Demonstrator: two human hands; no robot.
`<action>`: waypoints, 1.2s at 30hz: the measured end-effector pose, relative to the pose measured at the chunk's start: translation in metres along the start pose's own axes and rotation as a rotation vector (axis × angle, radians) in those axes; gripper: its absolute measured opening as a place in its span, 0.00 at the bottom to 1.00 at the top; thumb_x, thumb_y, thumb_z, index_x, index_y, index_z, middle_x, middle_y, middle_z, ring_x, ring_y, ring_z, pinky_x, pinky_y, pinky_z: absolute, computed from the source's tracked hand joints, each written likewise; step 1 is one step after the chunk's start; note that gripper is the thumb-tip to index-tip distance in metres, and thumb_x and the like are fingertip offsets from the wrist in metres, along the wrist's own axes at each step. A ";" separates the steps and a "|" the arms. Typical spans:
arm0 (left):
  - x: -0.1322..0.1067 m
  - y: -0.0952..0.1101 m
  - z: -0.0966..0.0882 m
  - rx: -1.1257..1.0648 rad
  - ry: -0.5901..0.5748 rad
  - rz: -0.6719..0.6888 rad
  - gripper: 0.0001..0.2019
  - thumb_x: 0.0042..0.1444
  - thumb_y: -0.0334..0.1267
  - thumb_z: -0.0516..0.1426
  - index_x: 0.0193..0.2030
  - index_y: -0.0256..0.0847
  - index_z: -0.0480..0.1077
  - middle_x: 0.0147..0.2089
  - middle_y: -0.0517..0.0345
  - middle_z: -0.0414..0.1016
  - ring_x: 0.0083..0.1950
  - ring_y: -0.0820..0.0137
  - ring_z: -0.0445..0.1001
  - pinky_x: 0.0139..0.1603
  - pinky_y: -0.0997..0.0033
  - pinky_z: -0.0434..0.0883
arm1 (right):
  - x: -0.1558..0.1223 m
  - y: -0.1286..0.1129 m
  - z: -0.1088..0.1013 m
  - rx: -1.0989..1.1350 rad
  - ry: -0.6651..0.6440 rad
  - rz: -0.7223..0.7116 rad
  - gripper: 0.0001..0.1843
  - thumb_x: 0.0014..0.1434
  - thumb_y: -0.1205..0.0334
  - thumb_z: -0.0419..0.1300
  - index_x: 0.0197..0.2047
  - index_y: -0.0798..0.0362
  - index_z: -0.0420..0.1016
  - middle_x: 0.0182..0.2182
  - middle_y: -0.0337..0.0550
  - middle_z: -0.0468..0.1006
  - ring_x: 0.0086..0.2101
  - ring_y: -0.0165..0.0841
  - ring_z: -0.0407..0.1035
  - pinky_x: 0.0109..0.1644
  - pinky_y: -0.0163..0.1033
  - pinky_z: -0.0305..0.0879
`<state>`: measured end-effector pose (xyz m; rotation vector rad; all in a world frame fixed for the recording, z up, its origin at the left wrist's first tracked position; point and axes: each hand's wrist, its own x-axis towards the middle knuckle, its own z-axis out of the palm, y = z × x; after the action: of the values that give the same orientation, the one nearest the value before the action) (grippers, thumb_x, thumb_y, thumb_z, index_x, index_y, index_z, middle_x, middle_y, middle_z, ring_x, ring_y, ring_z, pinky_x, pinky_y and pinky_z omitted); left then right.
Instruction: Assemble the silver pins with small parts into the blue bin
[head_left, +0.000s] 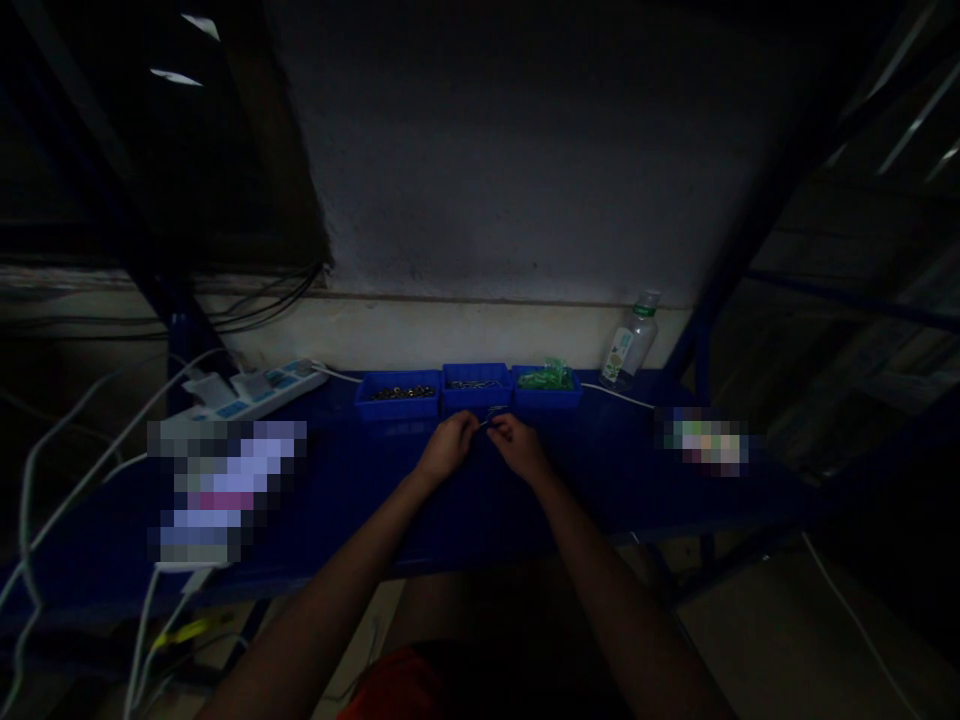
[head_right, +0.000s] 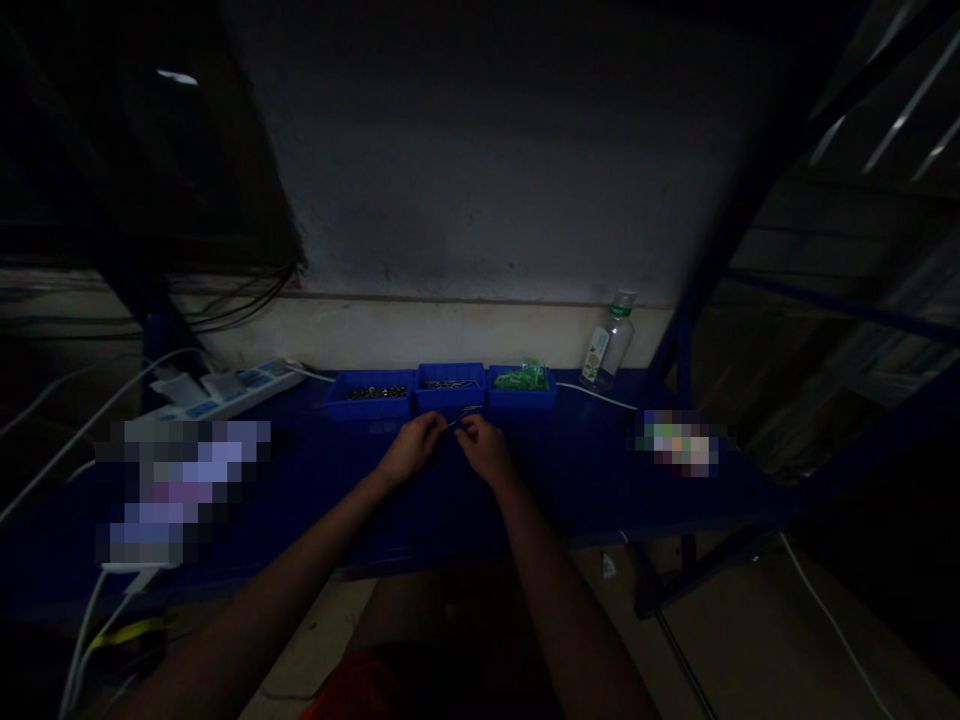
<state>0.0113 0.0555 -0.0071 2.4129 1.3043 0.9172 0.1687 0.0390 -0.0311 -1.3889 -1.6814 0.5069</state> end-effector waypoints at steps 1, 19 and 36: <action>-0.005 0.001 0.002 -0.045 0.002 0.015 0.10 0.58 0.38 0.45 0.35 0.39 0.65 0.35 0.54 0.71 0.37 0.70 0.70 0.38 0.73 0.64 | -0.001 -0.001 0.000 0.010 -0.023 -0.010 0.13 0.53 0.55 0.54 0.41 0.51 0.69 0.29 0.39 0.75 0.29 0.29 0.69 0.34 0.32 0.63; -0.015 0.006 0.000 -0.144 -0.035 0.058 0.10 0.56 0.40 0.47 0.34 0.39 0.67 0.34 0.56 0.70 0.34 0.71 0.68 0.37 0.73 0.63 | -0.003 -0.006 -0.005 0.095 -0.061 -0.073 0.15 0.56 0.53 0.49 0.35 0.53 0.71 0.27 0.38 0.74 0.29 0.28 0.68 0.34 0.31 0.60; -0.012 0.003 -0.004 -0.401 -0.033 -0.076 0.15 0.53 0.44 0.50 0.36 0.36 0.70 0.35 0.55 0.74 0.36 0.70 0.70 0.39 0.72 0.65 | -0.005 -0.011 -0.008 0.034 -0.164 -0.134 0.14 0.58 0.56 0.48 0.35 0.51 0.73 0.26 0.36 0.75 0.28 0.27 0.68 0.32 0.30 0.58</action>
<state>0.0057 0.0440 -0.0077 2.0483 1.0711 1.0026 0.1684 0.0289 -0.0203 -1.2280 -1.8742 0.5836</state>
